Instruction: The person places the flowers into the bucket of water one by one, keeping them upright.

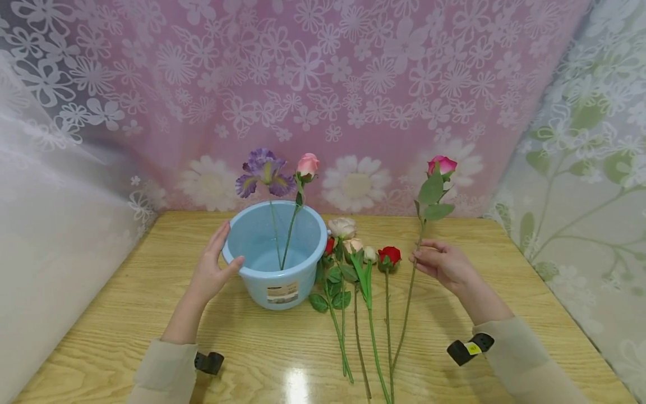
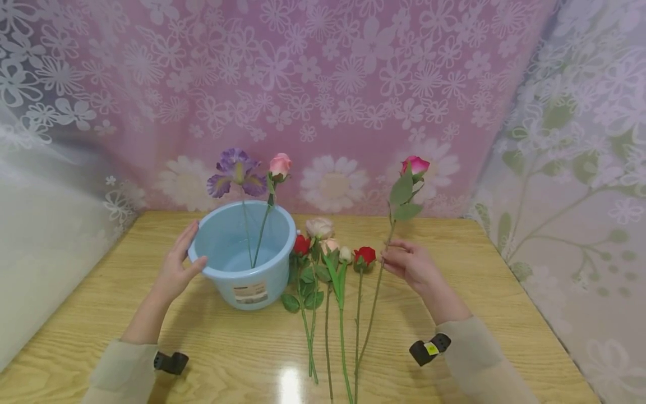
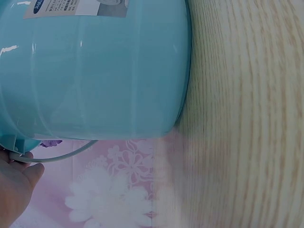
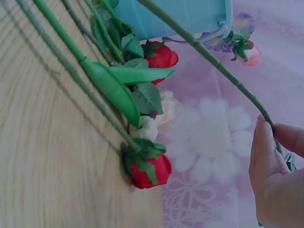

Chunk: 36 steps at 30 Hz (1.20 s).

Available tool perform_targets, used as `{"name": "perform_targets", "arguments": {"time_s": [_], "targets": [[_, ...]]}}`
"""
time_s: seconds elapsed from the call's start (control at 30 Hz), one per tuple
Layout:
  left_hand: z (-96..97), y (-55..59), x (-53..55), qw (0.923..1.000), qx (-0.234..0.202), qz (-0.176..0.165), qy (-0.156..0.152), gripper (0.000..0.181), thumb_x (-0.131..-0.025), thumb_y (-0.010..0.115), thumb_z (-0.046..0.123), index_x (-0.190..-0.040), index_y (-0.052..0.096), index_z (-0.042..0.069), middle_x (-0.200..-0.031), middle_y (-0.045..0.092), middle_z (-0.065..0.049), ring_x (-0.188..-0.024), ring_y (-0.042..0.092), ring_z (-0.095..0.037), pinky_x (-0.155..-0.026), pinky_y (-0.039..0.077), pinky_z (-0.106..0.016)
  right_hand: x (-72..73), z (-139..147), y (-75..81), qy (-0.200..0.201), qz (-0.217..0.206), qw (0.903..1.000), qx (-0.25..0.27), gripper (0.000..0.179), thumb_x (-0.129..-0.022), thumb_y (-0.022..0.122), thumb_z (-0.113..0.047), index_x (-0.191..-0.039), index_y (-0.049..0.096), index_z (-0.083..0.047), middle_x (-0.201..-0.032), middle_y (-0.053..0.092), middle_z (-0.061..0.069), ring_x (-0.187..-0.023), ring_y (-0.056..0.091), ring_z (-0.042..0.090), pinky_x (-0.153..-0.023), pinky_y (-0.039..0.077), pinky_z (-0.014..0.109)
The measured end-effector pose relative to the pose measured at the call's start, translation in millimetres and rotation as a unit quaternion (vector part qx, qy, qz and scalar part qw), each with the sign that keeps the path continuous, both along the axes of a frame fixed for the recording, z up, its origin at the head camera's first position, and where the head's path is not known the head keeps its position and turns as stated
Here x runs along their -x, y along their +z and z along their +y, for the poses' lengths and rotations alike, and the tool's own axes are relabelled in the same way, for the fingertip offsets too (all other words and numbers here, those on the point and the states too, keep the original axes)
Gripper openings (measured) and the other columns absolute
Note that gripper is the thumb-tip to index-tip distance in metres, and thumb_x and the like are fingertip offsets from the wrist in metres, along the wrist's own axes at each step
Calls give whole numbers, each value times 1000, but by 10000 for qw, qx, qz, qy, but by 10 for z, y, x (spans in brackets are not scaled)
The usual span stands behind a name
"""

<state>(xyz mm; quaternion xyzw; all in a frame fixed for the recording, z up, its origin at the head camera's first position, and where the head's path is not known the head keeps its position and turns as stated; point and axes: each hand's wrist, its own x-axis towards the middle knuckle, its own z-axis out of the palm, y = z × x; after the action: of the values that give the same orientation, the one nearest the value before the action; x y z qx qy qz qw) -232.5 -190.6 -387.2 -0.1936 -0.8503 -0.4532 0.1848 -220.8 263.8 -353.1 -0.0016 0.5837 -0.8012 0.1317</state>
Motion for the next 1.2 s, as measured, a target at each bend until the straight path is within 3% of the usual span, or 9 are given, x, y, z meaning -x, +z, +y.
{"name": "perform_targets", "arguments": {"time_s": [0.23,0.47,0.7,1.2], "targets": [[-6,6,-4,10000,6,20,-24,74,-77,62,15,-138,24,-3,-143,19,-16,-129,16,-36,-99,18,-57,-13,-119,175,164,188,9996,-112,25,-87,50,3,-109,39,-1,-86,60,6,-79,62,15,-69,51,23],[-9,4,-2,10000,2,56,-38,75,-78,62,23,-137,25,-3,-143,19,-16,-128,17,-36,-98,18,-58,-14,-229,344,269,347,9989,178,18,-87,48,5,-102,51,-4,-85,61,7,-80,63,16,-69,51,23],[-4,7,0,10000,-14,20,-43,74,-77,62,16,-138,25,-2,-143,19,-16,-129,16,-36,-97,18,-59,23,-284,486,318,662,9958,549,20,-86,48,7,-91,61,-8,-81,63,7,-78,64,18,-69,51,24],[-5,-4,-5,10000,28,42,-34,75,-78,62,22,-138,24,-1,-144,19,-16,-129,16,-35,-98,18,-59,88,-467,713,53,752,9947,704,18,-85,52,5,-100,51,-3,-84,60,8,-77,64,18,-67,51,24]]}}
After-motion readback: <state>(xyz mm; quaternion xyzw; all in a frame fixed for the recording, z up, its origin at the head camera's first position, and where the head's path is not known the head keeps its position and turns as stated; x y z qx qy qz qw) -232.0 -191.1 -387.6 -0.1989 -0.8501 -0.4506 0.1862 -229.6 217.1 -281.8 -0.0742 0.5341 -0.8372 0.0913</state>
